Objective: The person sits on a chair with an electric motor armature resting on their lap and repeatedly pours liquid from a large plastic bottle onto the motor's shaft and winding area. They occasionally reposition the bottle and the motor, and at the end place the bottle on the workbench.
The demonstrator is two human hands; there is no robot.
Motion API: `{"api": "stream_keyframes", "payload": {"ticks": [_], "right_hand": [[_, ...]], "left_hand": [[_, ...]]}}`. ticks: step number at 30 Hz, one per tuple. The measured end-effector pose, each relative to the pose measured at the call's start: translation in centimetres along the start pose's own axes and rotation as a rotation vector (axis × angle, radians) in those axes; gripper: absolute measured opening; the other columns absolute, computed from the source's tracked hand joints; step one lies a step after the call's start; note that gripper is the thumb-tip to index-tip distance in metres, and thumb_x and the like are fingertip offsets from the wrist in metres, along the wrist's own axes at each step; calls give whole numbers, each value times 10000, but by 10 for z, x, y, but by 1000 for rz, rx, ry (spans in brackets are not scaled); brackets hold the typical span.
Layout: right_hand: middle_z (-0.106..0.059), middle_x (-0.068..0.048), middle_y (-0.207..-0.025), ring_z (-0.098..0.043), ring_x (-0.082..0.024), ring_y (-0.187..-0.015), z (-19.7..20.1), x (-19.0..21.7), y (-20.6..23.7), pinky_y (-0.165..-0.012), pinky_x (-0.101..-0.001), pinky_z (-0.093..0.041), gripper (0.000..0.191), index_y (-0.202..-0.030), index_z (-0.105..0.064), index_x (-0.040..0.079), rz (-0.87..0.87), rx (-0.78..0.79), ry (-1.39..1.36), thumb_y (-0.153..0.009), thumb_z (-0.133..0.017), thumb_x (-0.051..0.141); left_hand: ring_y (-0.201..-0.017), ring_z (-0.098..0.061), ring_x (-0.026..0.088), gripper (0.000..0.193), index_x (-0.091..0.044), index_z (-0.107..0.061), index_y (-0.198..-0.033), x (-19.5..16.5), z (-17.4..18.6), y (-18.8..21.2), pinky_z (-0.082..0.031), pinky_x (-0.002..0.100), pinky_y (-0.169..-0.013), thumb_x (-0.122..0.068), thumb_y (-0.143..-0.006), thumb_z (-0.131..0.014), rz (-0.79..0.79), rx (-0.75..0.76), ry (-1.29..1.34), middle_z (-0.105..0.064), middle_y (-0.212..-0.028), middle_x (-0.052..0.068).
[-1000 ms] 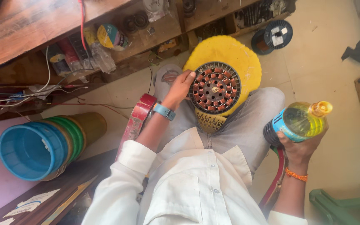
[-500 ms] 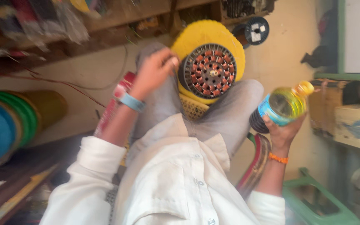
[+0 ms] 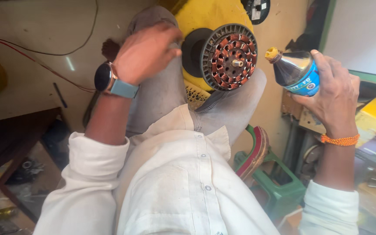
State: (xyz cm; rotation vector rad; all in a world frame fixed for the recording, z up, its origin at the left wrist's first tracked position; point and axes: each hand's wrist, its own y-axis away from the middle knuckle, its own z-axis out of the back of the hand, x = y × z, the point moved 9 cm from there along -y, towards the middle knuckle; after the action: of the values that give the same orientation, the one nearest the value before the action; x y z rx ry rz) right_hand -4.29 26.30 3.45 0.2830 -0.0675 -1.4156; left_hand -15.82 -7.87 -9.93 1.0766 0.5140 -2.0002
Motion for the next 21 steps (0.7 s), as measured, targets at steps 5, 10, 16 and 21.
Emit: {"api": "stream_keyframes", "payload": {"ticks": [5,10,16,21], "right_hand": [[-676,-89,-1338,-641,-267,-1151,8,21,-28,-952,-424,-442,895,-1488,-513,95,66,49,137,-746,-930,373],[-672,-119,-1327,-643,-288,-1126,10,38,-47,-960,-445,-442,985,-1509,-490,81,91,71,135,-690,-958,364],[-688,-128,-1158,-658,-295,-1054,7,48,-59,-894,-428,-461,1043,-1511,-493,60,136,112,167,-646,-987,373],[-705,-119,-1189,-672,-285,-1049,9,58,-66,-848,-411,-456,1081,-1530,-508,70,177,124,165,-616,-991,388]], "left_hand": [[-981,-653,416,295,-64,-703,-1114,-5,3,0,-518,519,-769,-219,-872,-772,18,-45,-34,-675,-1015,187],[-916,-662,399,293,-55,-693,-1093,0,1,-1,-515,519,-750,-211,-863,-784,76,-20,-4,-678,-979,179],[-900,-677,363,308,-60,-695,-1050,-7,0,1,-516,511,-781,-226,-816,-806,19,-141,-70,-683,-952,146],[-894,-682,345,333,-65,-685,-1106,-7,-5,3,-517,499,-768,-217,-833,-801,18,-136,-84,-678,-972,136]]}}
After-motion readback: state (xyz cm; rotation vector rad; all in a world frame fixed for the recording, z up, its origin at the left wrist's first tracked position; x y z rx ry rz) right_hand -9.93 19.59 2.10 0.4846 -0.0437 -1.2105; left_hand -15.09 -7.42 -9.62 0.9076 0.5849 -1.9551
